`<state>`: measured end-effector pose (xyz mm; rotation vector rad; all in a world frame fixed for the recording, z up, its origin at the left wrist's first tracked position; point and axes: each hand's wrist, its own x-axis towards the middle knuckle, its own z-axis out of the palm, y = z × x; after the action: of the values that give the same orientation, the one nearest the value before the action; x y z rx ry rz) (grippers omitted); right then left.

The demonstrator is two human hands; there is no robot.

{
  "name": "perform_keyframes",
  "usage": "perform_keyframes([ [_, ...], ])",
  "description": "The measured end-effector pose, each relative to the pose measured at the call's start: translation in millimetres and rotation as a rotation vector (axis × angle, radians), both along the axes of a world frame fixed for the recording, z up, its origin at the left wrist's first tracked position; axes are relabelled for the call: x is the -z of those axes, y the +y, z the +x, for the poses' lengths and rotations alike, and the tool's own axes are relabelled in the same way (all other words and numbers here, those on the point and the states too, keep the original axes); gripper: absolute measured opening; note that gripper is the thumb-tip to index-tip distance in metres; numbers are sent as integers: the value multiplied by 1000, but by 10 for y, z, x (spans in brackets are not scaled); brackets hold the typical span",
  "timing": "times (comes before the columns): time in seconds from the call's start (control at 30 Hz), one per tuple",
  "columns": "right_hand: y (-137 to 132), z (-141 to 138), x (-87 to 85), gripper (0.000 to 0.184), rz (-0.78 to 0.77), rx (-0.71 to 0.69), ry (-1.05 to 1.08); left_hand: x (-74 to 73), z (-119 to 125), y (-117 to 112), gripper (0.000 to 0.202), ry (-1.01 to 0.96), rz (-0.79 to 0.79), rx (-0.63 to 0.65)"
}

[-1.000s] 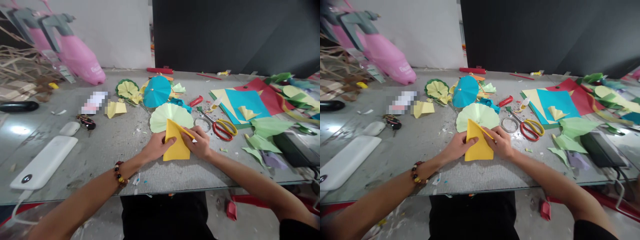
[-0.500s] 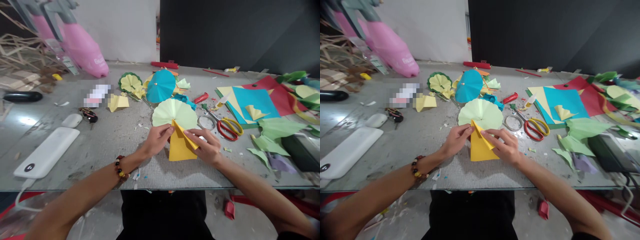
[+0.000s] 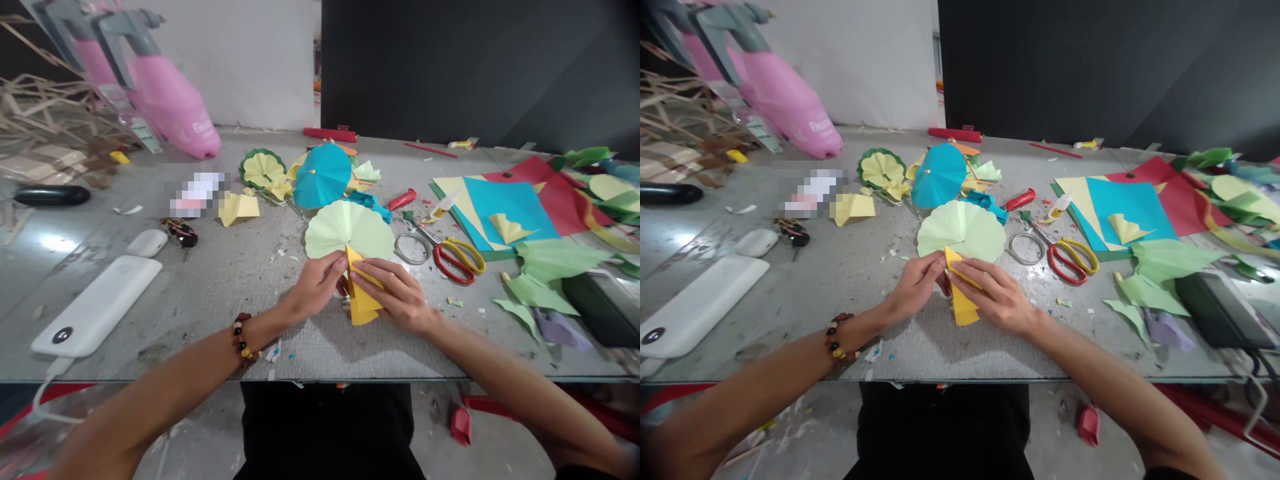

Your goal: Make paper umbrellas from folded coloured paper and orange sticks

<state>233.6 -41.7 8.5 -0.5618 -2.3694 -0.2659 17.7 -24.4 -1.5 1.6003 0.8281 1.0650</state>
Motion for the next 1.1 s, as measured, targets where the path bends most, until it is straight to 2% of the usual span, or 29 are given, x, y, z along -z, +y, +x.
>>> perform_keyframes([
  [0.37, -7, -27, 7, 55, 25, 10, -25, -73, 11, 4, 45, -47, -36, -91],
  [0.87, -6, -35, 1, 64, 6, 0, -33, -51, 26, 32, 34, -156, -23, -172],
  [1.1, 4, -46, 47, 57, 35, -13, -17, -60, 16, 72, 31, -152, 27, -338],
])
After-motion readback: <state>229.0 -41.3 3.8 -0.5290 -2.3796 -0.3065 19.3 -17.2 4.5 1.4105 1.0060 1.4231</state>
